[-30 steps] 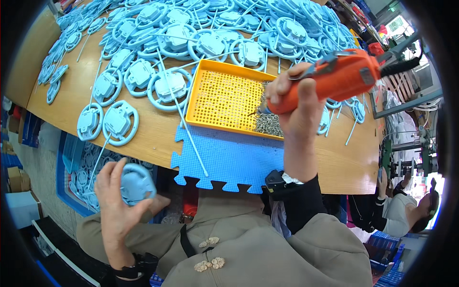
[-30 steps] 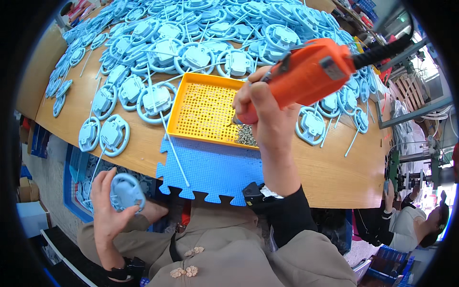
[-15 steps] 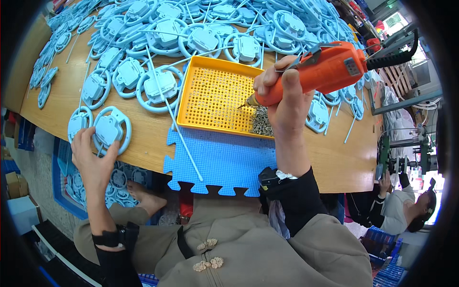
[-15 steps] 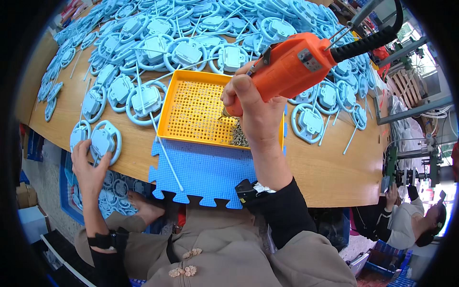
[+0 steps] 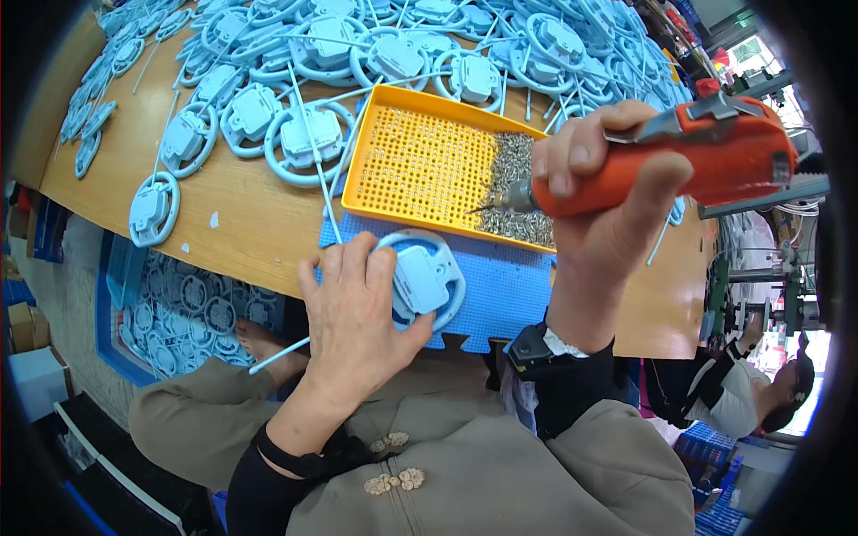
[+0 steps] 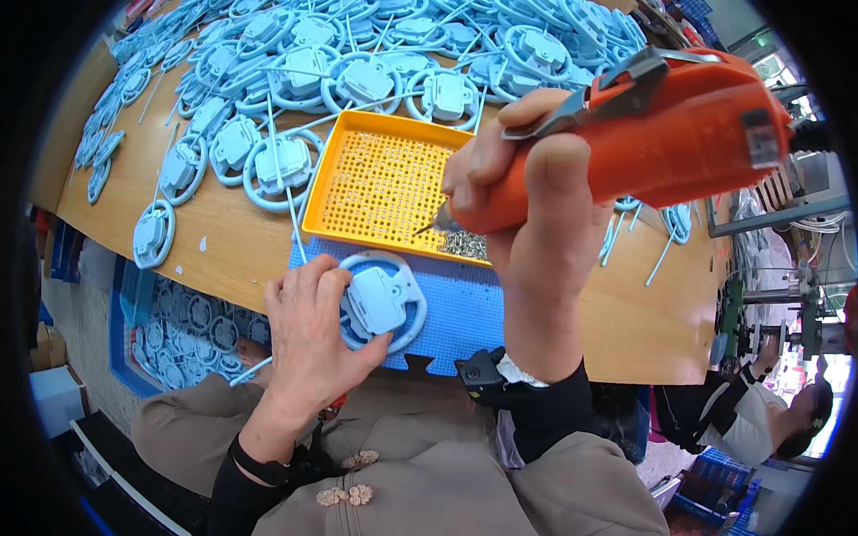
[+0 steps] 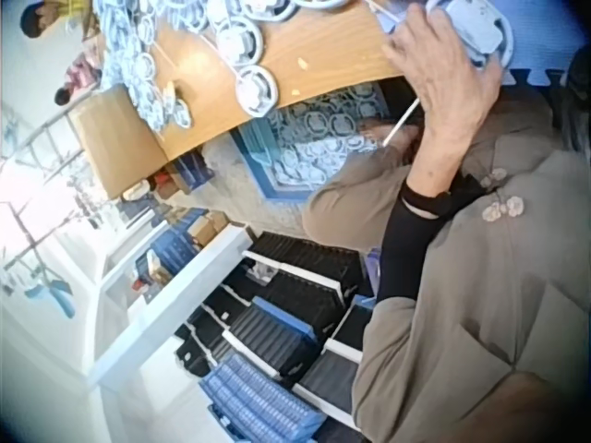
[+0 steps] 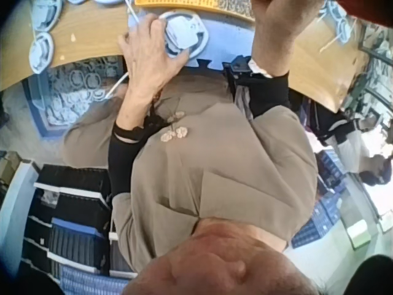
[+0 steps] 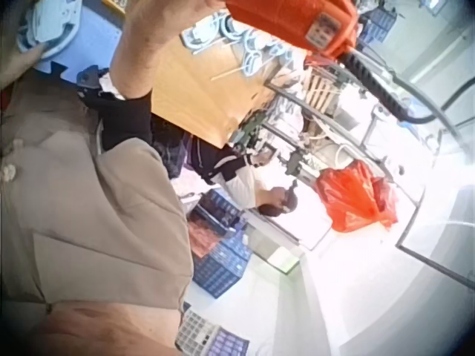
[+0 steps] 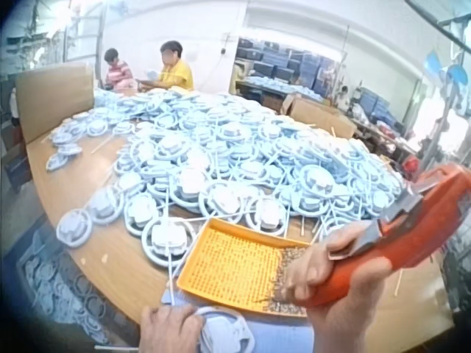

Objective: Manually assemble plastic toy components using an electric screwdriver.

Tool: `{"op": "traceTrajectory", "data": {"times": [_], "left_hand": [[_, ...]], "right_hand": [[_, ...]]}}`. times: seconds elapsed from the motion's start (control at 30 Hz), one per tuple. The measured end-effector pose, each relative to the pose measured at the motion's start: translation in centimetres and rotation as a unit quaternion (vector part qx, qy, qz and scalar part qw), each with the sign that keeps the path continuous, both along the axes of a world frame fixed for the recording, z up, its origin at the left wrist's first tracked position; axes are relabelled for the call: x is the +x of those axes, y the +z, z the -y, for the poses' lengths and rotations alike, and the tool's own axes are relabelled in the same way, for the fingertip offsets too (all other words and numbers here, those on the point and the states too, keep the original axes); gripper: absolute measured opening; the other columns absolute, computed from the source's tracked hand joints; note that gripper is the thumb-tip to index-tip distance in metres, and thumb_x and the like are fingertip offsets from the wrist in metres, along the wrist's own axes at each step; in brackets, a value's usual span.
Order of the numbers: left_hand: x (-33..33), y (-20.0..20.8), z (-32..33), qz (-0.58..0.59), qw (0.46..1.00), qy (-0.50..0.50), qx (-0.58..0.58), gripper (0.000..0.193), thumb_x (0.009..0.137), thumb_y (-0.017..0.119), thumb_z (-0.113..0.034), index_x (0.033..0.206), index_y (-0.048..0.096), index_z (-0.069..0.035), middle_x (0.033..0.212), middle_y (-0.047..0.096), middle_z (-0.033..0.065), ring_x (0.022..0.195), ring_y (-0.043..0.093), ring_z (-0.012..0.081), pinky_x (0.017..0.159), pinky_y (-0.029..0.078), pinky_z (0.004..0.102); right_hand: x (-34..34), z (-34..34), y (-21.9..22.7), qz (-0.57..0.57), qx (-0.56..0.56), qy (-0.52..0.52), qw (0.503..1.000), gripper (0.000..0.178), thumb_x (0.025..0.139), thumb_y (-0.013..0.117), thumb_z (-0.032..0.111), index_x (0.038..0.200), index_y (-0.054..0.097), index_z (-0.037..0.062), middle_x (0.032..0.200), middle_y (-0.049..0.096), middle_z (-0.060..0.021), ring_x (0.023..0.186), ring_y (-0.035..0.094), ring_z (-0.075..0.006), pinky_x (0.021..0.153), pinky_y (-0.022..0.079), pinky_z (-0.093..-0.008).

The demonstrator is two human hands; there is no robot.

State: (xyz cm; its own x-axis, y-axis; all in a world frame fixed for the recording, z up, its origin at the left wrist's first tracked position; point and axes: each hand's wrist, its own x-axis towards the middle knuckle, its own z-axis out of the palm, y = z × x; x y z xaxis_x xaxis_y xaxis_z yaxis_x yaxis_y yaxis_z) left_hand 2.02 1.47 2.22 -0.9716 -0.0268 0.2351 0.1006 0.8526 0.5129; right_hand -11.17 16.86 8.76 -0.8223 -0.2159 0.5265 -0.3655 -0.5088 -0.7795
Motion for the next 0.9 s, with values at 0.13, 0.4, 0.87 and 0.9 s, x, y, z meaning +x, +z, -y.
{"op": "traceTrajectory", "data": {"times": [0.13, 0.4, 0.87, 0.9], "left_hand": [[0.1, -0.1, 0.0, 0.002, 1.000, 0.012, -0.006, 0.062, 0.056, 0.081, -0.025, 0.105, 0.050, -0.003, 0.111, 0.048, 0.0136, 0.104, 0.045, 0.0297, 0.090, 0.031, 0.0456], [0.0, -0.3, -0.1, 0.006, 1.000, 0.013, -0.017, 0.061, 0.056, 0.079, -0.023, 0.106, 0.047, -0.007, 0.111, 0.047, 0.0121, 0.102, 0.046, 0.0302, 0.085, 0.031, 0.0434], [-0.1, -0.3, 0.1, 0.010, 1.000, 0.013, -0.016, 0.062, 0.054, 0.081, -0.025, 0.103, 0.047, -0.007, 0.111, 0.048, 0.0125, 0.102, 0.046, 0.0301, 0.085, 0.031, 0.0436], [-0.1, -0.2, 0.1, 0.008, 1.000, 0.013, -0.017, 0.062, 0.054, 0.081, -0.025, 0.103, 0.047, -0.007, 0.111, 0.048, 0.0125, 0.102, 0.046, 0.0301, 0.085, 0.031, 0.0436]], "right_hand": [[2.6, 0.1, -0.6, 0.025, 0.021, 0.075, 0.997, 0.054, 0.082, 0.065, 0.052, 0.102, 0.048, 0.0044, 0.070, 0.052, -0.0046, 0.053, 0.051, -0.0150, 0.051, 0.044, -0.0297], [3.7, 0.5, -1.6, 0.027, 0.117, 0.056, 0.991, 0.056, 0.084, 0.062, 0.056, 0.100, 0.047, 0.0041, 0.069, 0.050, -0.0042, 0.050, 0.051, -0.0142, 0.051, 0.046, -0.0303], [4.3, 1.5, -2.0, 0.011, 0.135, 0.045, 0.990, 0.052, 0.082, 0.069, 0.049, 0.098, 0.047, 0.0042, 0.067, 0.052, -0.0061, 0.049, 0.051, -0.0160, 0.046, 0.044, -0.0285], [4.3, 1.7, -2.2, 0.018, 0.126, 0.048, 0.991, 0.052, 0.081, 0.070, 0.048, 0.098, 0.047, 0.0039, 0.067, 0.052, -0.0062, 0.049, 0.051, -0.0161, 0.046, 0.044, -0.0285]]}}
